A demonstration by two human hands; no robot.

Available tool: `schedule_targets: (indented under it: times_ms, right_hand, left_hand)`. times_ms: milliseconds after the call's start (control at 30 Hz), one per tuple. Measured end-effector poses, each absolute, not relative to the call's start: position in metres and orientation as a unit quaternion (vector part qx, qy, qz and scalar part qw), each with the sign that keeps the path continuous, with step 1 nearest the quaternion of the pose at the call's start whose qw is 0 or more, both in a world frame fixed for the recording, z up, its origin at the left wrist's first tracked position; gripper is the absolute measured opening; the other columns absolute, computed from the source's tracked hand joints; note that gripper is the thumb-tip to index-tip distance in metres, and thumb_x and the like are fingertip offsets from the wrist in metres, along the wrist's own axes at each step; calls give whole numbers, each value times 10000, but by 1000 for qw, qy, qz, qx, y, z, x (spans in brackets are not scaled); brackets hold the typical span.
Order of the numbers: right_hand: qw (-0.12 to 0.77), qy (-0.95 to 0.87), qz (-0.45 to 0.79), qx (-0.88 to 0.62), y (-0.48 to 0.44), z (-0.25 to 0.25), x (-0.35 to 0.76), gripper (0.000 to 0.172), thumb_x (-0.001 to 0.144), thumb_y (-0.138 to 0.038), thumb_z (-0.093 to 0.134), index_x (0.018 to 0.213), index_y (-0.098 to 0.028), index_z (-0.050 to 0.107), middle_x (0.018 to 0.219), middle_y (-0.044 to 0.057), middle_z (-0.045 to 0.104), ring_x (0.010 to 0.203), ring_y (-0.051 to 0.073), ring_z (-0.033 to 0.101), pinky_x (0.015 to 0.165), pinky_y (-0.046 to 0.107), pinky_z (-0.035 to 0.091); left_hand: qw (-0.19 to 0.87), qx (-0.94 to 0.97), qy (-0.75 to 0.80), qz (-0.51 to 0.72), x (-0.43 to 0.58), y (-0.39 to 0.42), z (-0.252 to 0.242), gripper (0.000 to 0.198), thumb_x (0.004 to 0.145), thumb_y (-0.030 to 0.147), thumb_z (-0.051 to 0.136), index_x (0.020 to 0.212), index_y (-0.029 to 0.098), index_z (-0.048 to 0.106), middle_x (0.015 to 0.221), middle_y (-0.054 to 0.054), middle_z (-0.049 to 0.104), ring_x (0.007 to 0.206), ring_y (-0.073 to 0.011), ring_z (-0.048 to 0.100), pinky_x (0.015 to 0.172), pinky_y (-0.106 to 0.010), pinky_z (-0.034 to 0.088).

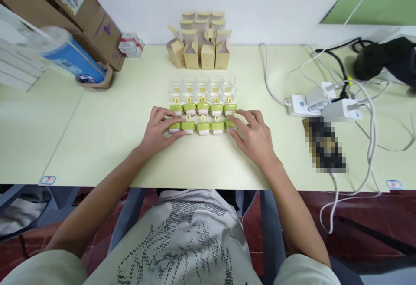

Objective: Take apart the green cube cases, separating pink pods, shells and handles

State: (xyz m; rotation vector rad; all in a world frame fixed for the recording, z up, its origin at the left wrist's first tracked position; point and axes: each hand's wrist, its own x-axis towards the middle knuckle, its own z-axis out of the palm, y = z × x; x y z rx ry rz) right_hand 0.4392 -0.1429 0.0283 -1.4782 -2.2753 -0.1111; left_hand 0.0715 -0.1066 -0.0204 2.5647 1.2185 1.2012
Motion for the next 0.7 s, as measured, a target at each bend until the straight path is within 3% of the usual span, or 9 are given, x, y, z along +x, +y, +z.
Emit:
schedule_targets:
  times_ms: [100, 267, 367, 433, 533, 700]
  right_hand:
    - [190, -835, -65, -513, -141, 30, 430, 416, 1183, -507, 659, 1491, -280, 821, 1488, 179, 799, 1348, 397, 666, 758, 434, 666]
    - [142, -865, -77, -475, -138, 31, 418, 435, 1195, -496, 642, 1522, -249, 790, 1483, 198, 777, 1342, 377, 678, 841, 434, 680]
    - [146, -863, -80, -477, -139, 27, 421, 478, 1179, -515, 678, 1570, -251, 758, 1464, 227, 728, 1303, 388, 693, 672, 378, 636]
    - [160, -862, -75, -475, -138, 22, 426, 494, 1176, -501, 697, 1598, -248, 740, 1435, 226, 707, 1262, 380, 710, 599, 345, 587]
    - [180, -871, -58, -454, -136, 17, 429, 418, 1197, -439, 680, 1561, -255, 771, 1391, 200, 737, 1244, 353, 719, 677, 364, 631]
    - [197, -870, -28, -452, -130, 13, 427, 327, 1207, -380, 666, 1464, -267, 835, 1338, 177, 817, 1253, 344, 700, 834, 432, 672]
  left_hand:
    - [37, 838, 399, 371, 71, -107, -22, 403, 1093, 620, 813, 1298, 277, 870, 1200, -140, 768, 1184, -322, 655, 892, -436, 618]
    - [-51, 850, 413, 322, 87, -118, -8, 506, 1074, 671, 799, 1395, 281, 831, 1405, -178, 788, 1353, -430, 639, 1115, -637, 552]
    - [-58, 892, 378, 240, 114, -123, 8, 549, 1076, 614, 826, 1482, 247, 778, 1420, -187, 804, 1425, -476, 646, 1157, -669, 510]
    - [-80, 909, 359, 193, 131, -123, 16, 461, 1074, 469, 864, 1438, 199, 781, 1395, -192, 813, 1460, -478, 654, 1179, -645, 509]
    - [-104, 911, 355, 181, 144, -120, 18, 298, 1088, 315, 842, 1345, 169, 801, 1346, -187, 831, 1422, -449, 695, 1161, -606, 526]
    - [-105, 894, 369, 233, 138, -112, 3, 285, 1166, 402, 732, 1343, 190, 803, 1292, -166, 860, 1259, -400, 759, 1052, -562, 545]
